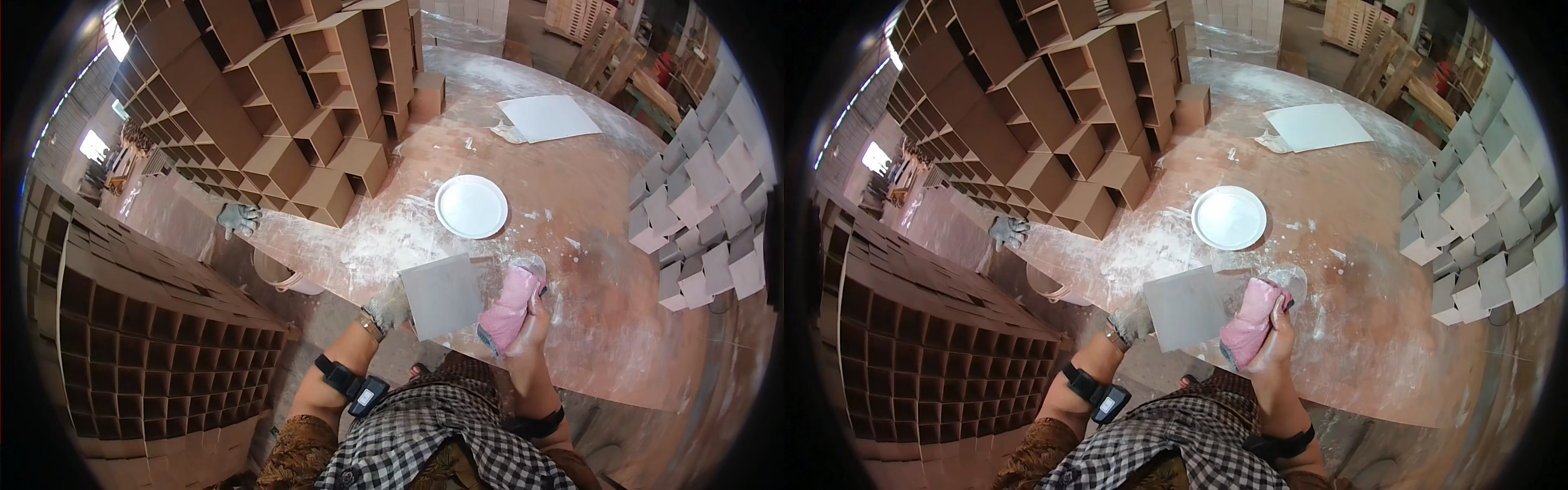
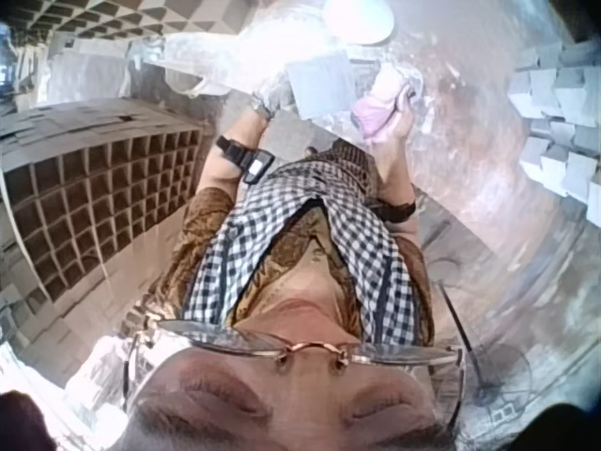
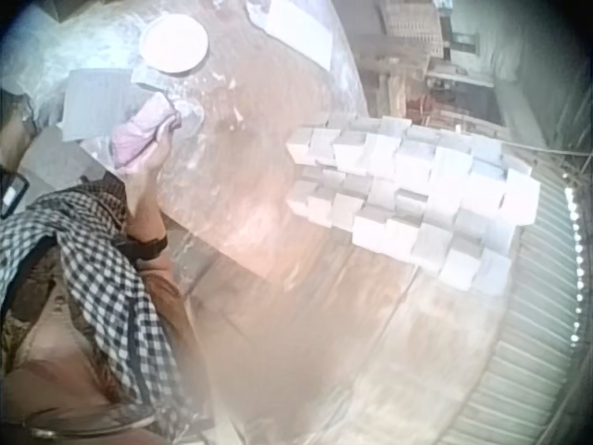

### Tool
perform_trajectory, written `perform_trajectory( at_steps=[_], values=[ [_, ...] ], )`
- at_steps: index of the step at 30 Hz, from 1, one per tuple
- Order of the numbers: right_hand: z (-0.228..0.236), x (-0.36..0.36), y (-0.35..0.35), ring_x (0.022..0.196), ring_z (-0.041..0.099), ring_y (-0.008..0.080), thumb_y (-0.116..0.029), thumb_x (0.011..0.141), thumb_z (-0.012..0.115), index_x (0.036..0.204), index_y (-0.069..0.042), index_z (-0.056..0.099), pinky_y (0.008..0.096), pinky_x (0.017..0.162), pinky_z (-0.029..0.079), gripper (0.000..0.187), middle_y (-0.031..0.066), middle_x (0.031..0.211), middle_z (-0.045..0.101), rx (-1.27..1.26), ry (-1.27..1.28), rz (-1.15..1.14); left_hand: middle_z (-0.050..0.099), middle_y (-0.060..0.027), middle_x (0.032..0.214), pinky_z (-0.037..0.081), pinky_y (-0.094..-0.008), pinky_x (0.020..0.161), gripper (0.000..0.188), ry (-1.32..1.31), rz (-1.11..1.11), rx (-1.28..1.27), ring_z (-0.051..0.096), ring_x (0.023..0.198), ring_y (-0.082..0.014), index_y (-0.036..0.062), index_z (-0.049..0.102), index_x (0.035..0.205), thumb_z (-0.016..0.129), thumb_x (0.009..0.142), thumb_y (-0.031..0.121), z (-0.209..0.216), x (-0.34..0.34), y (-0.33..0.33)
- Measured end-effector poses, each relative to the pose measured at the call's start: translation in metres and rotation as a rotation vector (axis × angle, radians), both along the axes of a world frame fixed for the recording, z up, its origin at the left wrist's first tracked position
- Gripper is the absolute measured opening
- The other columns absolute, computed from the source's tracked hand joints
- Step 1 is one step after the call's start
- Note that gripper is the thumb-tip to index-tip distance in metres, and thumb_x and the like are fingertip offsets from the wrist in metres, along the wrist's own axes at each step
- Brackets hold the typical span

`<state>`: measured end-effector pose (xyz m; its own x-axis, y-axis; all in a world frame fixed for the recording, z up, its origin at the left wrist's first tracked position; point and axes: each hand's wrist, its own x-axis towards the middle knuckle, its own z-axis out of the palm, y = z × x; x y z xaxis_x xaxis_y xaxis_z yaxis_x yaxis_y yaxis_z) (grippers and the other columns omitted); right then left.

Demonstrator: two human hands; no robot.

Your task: Applying a white liquid sealant or adhesive to the interior and exterior of wooden cubby boxes using a pink sponge.

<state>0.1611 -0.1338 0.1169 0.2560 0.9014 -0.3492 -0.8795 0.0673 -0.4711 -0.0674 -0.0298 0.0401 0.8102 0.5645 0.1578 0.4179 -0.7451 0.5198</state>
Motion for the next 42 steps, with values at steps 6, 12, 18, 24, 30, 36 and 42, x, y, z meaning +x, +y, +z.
perform_trajectory(
  at_steps=[6,12,18,24,30,36,42],
  values=[
    [-0.007,0.000,0.002,0.091,0.058,0.0198,-0.032,0.092,0.045,0.114,-0.006,0.048,0.0355,0.079,0.048,0.034,0.0070,0.102,0.057,0.043,-0.044,0.077,0.058,-0.0198,0.109,0.045,-0.0384,0.084,0.037,0.284,-0.068,0.049,0.056,0.100,-0.0320,0.0034,0.054,0.113,0.051,0.081,0.021,0.025,-0.003,0.008],
    [-0.050,-0.011,0.009,0.095,0.057,0.0217,-0.030,0.090,0.047,0.116,-0.005,0.047,0.0372,0.083,0.047,0.035,0.0072,0.104,0.057,-0.090,0.027,0.188,0.063,-0.0206,0.093,0.048,-0.0405,0.075,0.028,0.301,0.027,-0.046,0.061,0.087,-0.0329,0.0025,0.061,0.095,0.042,0.085,0.021,-0.023,-0.003,0.030],
    [-0.067,-0.015,0.006,0.096,0.056,0.0216,-0.030,0.091,0.046,0.115,-0.006,0.048,0.0372,0.084,0.046,0.035,0.0071,0.105,0.057,-0.134,0.046,0.172,0.061,-0.0164,0.106,0.046,-0.0333,0.081,0.032,-0.135,0.345,-0.912,0.059,0.094,-0.0278,0.0072,0.058,0.109,0.050,0.086,0.028,-0.041,0.012,0.037],
    [-0.077,0.000,0.008,0.092,0.057,0.0210,-0.034,0.091,0.047,0.114,-0.006,0.050,0.0369,0.080,0.047,0.037,0.0066,0.101,0.058,-0.103,-0.011,0.109,0.063,-0.0178,0.098,0.046,-0.0364,0.079,0.034,0.159,0.149,-0.346,0.060,0.092,-0.0305,0.0069,0.062,0.100,0.051,0.082,0.033,-0.008,0.007,0.033],
    [-0.080,0.018,0.012,0.087,0.057,0.0203,-0.034,0.091,0.048,0.113,-0.006,0.050,0.0355,0.076,0.048,0.036,0.0057,0.097,0.058,-0.123,-0.061,0.043,0.058,-0.0186,0.106,0.043,-0.0366,0.085,0.048,0.137,0.158,0.026,0.056,0.095,-0.0311,0.0029,0.054,0.113,0.054,0.077,0.034,0.020,-0.001,0.019],
    [-0.045,0.000,0.023,0.089,0.056,0.0188,-0.028,0.092,0.046,0.114,-0.004,0.049,0.0332,0.078,0.047,0.032,0.0062,0.100,0.057,-0.088,-0.132,0.072,0.042,-0.0211,0.127,0.023,-0.0474,0.103,0.057,0.137,0.103,0.240,0.037,0.120,-0.0352,0.0023,0.042,0.126,0.050,0.078,0.033,0.035,-0.010,-0.001],
    [-0.031,-0.021,0.042,0.084,0.055,0.0136,-0.015,0.091,0.050,0.106,-0.002,0.053,0.0270,0.077,0.044,0.020,0.0043,0.093,0.058,-0.059,-0.523,0.037,0.042,-0.0191,0.128,0.022,-0.0466,0.104,0.060,0.210,0.053,0.452,0.037,0.121,-0.0343,0.0039,0.041,0.127,0.051,0.078,0.036,0.042,-0.007,-0.013]
  ],
)
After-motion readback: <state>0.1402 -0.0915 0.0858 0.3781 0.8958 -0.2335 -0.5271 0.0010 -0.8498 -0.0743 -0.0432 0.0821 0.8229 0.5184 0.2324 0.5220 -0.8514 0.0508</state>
